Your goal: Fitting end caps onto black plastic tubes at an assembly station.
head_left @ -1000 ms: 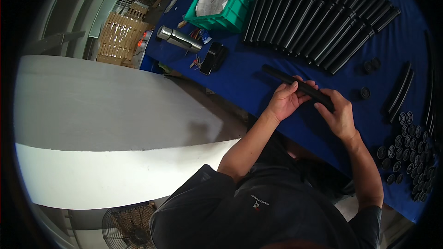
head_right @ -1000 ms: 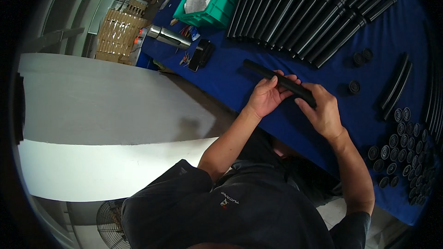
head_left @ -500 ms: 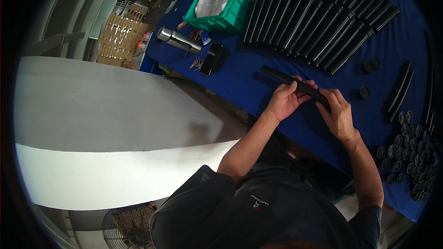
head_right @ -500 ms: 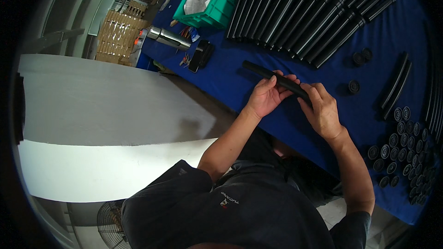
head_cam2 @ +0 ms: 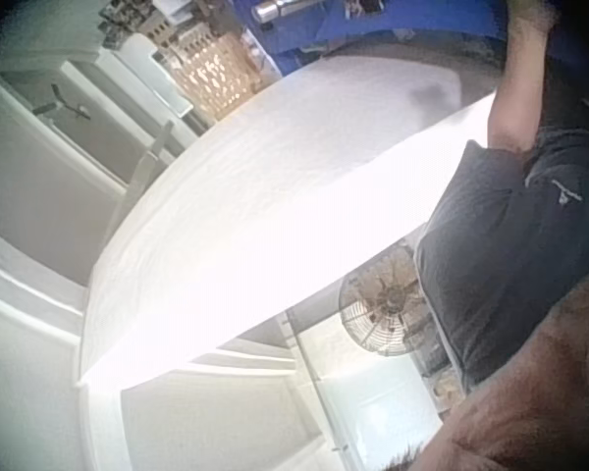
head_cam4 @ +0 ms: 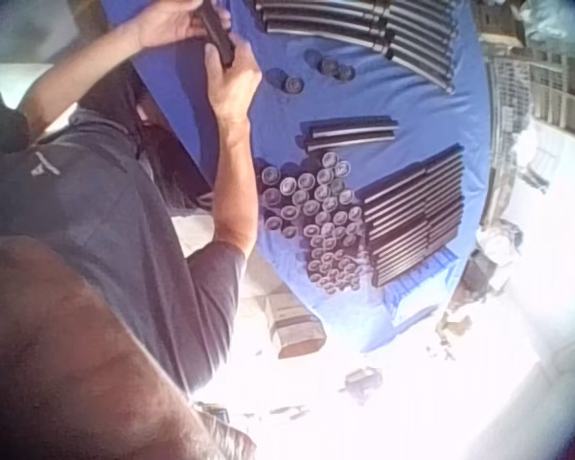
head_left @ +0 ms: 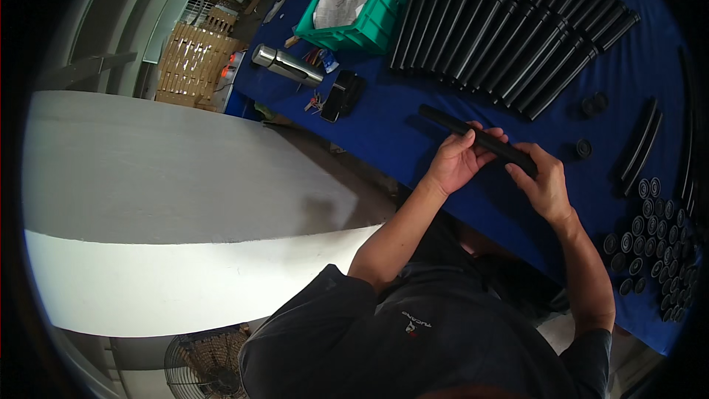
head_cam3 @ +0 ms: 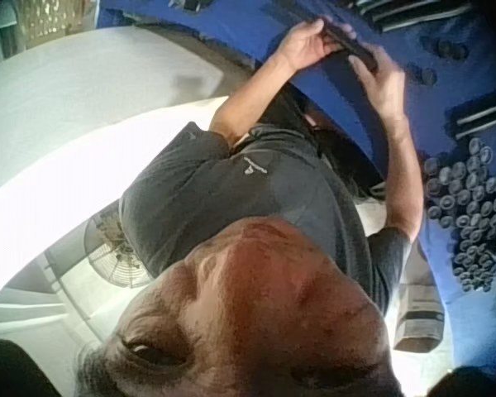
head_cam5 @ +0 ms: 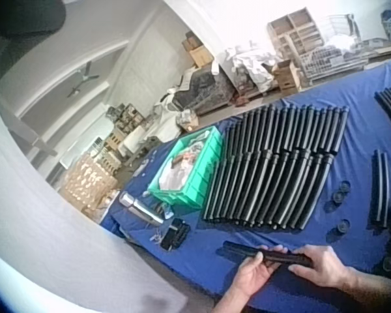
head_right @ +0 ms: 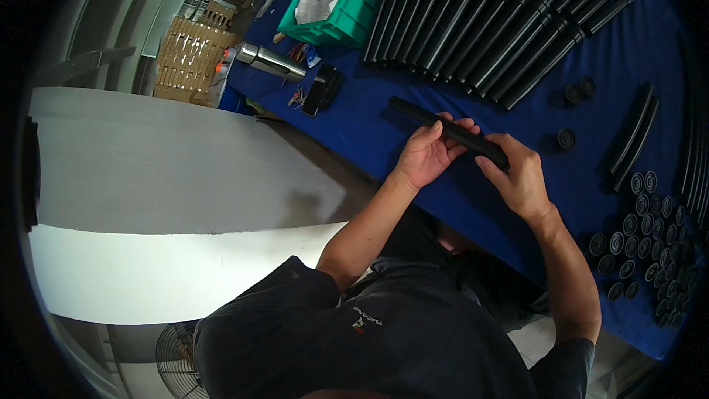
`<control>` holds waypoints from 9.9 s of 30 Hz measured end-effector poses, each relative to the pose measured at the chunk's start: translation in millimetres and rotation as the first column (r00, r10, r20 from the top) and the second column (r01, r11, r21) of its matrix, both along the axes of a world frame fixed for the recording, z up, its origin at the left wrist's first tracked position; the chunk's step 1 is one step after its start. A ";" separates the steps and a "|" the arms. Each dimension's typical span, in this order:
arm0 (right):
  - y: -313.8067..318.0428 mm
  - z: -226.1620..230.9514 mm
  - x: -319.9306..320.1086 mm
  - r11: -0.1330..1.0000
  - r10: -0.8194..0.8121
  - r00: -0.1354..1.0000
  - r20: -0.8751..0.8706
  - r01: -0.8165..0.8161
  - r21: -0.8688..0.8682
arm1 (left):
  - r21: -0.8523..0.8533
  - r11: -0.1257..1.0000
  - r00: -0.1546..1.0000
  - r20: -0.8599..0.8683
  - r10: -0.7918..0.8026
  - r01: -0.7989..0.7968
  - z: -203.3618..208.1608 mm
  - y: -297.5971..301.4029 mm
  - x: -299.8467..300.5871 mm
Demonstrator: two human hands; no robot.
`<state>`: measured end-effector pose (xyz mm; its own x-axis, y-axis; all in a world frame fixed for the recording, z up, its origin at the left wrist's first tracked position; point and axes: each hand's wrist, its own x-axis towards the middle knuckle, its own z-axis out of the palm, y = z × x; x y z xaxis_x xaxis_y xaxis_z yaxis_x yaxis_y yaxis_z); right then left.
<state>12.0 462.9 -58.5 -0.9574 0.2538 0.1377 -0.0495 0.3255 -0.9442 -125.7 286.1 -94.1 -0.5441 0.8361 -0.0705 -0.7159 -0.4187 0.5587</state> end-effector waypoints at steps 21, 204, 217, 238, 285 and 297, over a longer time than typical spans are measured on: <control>-7.1 -1.1 -1.0 0.966 -0.045 0.980 -0.195 0.092 0.243 | -0.055 0.998 0.998 -0.055 0.023 -0.026 3.7 -2.7 4.0; -2.6 3.6 -1.6 0.968 -0.092 0.973 -0.212 0.137 0.208 | 0.008 1.000 1.000 0.003 0.001 -0.001 0.0 1.5 0.8; -1.5 -14.6 -2.7 0.995 -0.089 0.987 -0.137 0.095 0.041 | -0.052 0.998 0.999 -0.025 0.031 -0.032 -2.2 -7.7 -1.2; 0.3 -12.2 -2.8 0.946 -0.070 0.928 -0.366 0.178 0.270 | -0.035 0.999 0.999 0.053 0.013 -0.011 -4.9 -6.2 -5.3; 11.7 -24.9 -4.5 0.991 0.051 0.973 -0.226 -0.020 0.136 | -0.378 0.713 -0.350 -0.675 -0.649 -0.591 56.5 -2.0 -19.0; 4.7 -24.2 -4.3 0.991 0.004 0.976 -0.219 0.025 0.131 | -0.405 0.712 -0.326 -0.685 -0.652 -0.573 56.3 -3.7 -21.6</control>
